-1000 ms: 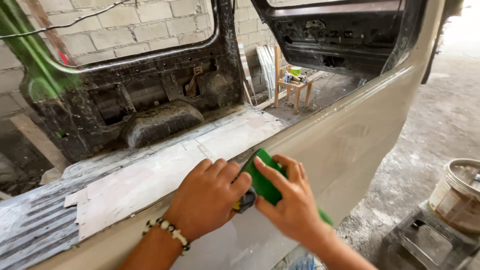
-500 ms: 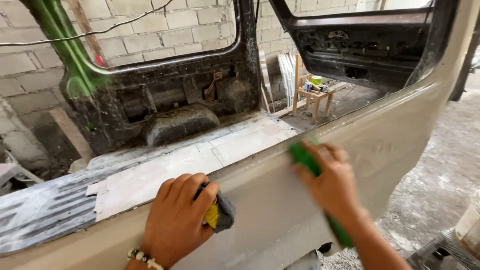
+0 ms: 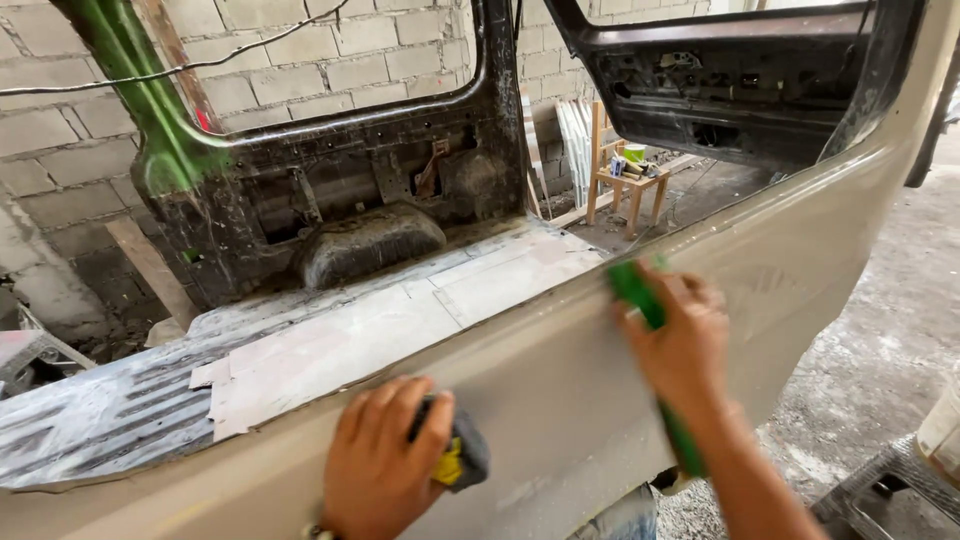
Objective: The person uses a green sanding block to sand the exterior side panel of a vehicle. They work along the lower edge and the curved window frame, smoothing the surface of the bodywork.
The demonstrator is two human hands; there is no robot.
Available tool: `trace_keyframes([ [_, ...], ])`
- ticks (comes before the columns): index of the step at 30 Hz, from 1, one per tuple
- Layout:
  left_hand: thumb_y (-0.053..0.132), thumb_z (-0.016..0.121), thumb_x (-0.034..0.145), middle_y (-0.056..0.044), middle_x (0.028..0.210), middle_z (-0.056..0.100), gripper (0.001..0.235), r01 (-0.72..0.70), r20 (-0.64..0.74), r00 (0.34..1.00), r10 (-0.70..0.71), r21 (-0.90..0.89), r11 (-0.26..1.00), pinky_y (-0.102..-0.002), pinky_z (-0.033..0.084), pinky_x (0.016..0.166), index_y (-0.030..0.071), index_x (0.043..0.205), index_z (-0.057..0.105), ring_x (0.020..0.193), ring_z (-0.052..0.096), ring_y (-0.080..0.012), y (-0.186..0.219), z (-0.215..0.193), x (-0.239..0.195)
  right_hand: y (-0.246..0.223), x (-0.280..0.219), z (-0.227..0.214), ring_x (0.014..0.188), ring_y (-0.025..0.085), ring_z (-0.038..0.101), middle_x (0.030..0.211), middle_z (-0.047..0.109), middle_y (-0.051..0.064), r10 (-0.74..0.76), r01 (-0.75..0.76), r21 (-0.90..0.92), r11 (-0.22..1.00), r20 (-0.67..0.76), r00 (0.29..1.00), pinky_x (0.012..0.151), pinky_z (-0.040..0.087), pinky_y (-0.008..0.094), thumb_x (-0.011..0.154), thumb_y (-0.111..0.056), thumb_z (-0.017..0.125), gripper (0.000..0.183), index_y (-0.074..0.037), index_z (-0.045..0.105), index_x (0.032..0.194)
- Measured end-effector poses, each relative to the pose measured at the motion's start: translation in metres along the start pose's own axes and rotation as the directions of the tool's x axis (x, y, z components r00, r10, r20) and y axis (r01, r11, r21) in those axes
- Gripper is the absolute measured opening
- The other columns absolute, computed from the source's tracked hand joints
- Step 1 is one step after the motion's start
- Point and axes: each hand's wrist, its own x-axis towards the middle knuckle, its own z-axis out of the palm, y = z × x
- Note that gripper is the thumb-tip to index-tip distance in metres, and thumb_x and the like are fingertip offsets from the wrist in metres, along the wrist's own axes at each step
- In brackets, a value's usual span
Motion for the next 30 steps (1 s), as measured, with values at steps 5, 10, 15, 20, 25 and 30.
trace_keyframes([
  [5,0.024,0.069,0.08,-0.019,0.123,0.064,0.042,-0.01,-0.047,0.999,0.008,-0.034,0.999,-0.053,0.048,0.098,0.006,0.116,0.059,0.115,0.061,-0.0378,-0.001,0.001,-0.007,-0.104,-0.052,-0.008,0.113,0.04,0.06,0.129,0.062,0.022,-0.278,0.279,0.145,0.949,-0.026,0.96,0.093,0.049,0.05,0.068,-0.031,0.084,0.065,-0.021,0.068,0.13],
  [10,0.014,0.061,0.089,-0.019,0.13,0.065,0.013,0.023,-0.082,0.996,-0.032,-0.11,0.994,-0.055,0.045,0.114,0.007,0.096,0.053,0.128,0.062,-0.0377,-0.013,-0.003,-0.046,-0.056,-0.025,-0.004,0.113,0.034,0.063,0.126,0.067,0.015,0.026,-0.04,0.178,0.983,0.077,0.997,0.094,0.054,0.043,0.074,-0.026,0.082,0.058,-0.021,0.069,0.13],
  [15,0.011,0.053,0.084,-0.028,0.125,0.064,0.01,0.036,-0.077,0.996,-0.05,-0.181,0.983,-0.057,0.043,0.109,0.003,0.09,0.053,0.125,0.06,-0.0419,-0.007,-0.014,-0.031,-0.146,-0.075,-0.001,0.114,0.035,0.063,0.121,0.067,0.013,-0.28,0.286,0.115,0.951,-0.066,0.958,0.095,0.051,0.046,0.072,-0.026,0.083,0.056,-0.019,0.069,0.125],
  [20,0.011,0.053,0.095,-0.025,0.133,0.064,0.008,-0.007,-0.06,0.998,0.002,-0.078,0.997,-0.052,0.044,0.112,0.005,0.089,0.053,0.132,0.059,-0.0374,-0.019,-0.014,-0.052,-0.108,-0.048,-0.005,0.113,0.036,0.063,0.13,0.063,0.018,-0.033,0.03,0.102,0.994,0.027,0.999,0.093,0.053,0.046,0.073,-0.028,0.083,0.062,-0.022,0.068,0.133],
  [25,0.014,0.052,0.099,-0.027,0.136,0.062,0.013,-0.038,-0.078,0.996,0.033,-0.066,0.997,-0.05,0.044,0.112,0.004,0.092,0.056,0.133,0.057,-0.0372,-0.021,-0.02,-0.053,-0.157,-0.08,0.003,0.115,0.037,0.063,0.131,0.061,0.019,0.015,-0.015,0.126,0.992,-0.004,1.0,0.096,0.052,0.046,0.074,-0.027,0.081,0.062,-0.023,0.065,0.135],
  [30,0.022,0.049,0.091,-0.029,0.135,0.061,0.019,-0.056,-0.062,0.997,0.047,-0.155,0.986,-0.052,0.042,0.112,0.004,0.09,0.056,0.133,0.057,-0.0391,-0.022,-0.03,-0.051,-0.119,-0.059,-0.001,0.116,0.038,0.061,0.13,0.062,0.019,-0.02,0.017,0.097,0.995,0.034,0.999,0.098,0.049,0.049,0.074,-0.025,0.082,0.061,-0.022,0.067,0.133],
])
